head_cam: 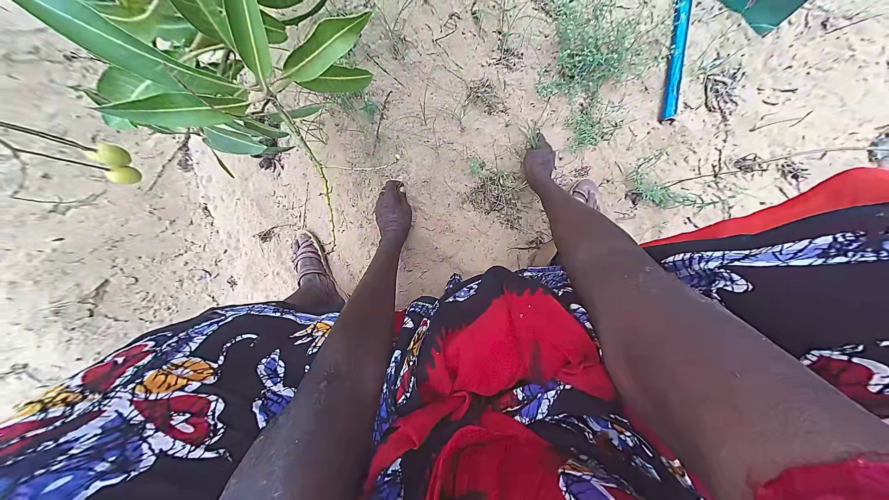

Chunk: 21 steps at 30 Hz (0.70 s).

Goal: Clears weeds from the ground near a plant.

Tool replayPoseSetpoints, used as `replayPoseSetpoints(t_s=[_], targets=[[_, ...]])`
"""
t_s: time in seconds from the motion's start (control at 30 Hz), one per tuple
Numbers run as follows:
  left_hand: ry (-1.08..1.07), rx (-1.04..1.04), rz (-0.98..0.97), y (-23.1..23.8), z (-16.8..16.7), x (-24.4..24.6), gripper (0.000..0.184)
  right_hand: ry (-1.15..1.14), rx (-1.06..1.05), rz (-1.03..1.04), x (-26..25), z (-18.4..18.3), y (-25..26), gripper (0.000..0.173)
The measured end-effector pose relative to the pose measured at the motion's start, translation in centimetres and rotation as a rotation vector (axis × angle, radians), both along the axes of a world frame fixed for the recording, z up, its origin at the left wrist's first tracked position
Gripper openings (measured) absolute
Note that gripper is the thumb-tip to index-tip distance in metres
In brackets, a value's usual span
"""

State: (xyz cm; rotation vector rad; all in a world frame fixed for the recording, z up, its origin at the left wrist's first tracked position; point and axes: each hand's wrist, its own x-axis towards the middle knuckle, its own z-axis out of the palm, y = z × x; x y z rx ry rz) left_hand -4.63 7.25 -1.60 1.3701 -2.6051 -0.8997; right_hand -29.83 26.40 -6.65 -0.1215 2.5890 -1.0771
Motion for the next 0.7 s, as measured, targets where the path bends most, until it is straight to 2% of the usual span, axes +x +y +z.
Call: replayPoseSetpoints(t_s=[0.2, 0.4, 0.47, 0.57, 0.63, 0.7], targets=[[-0.022, 0.011, 0.019, 0.2, 0.4, -0.4, 0.037, -0.008, 0.081, 0.054, 1.5, 0.8, 0.8, 0.043], [-0.036, 0.018, 0.028, 0.3, 0.7, -0.9, 0.037, -0.090, 0.186, -0.141, 6.7, 0.6, 4.1, 0.044], [-0.014, 0.043, 0.040, 0.4, 0.7, -0.6, 0.036, -0.071, 0.073, -0.264, 6.3, 0.9, 5.0, 0.045], [0.029, 0.043, 0.040, 0.2, 0.6, -0.3, 0.035, -0.114, -0.220, -0.419, 4.0, 0.9, 5.4, 0.068], [0.049, 0.035, 0.035, 0.2, 0.5, 0.1, 0.034, -0.157, -0.247, -0.440, 2.5, 0.4, 5.2, 0.060], [0.043, 0.012, 0.012, 0.1, 0.3, 0.6, 0.035, -0.136, -0.131, -0.375, 1.4, 0.1, 4.7, 0.042]])
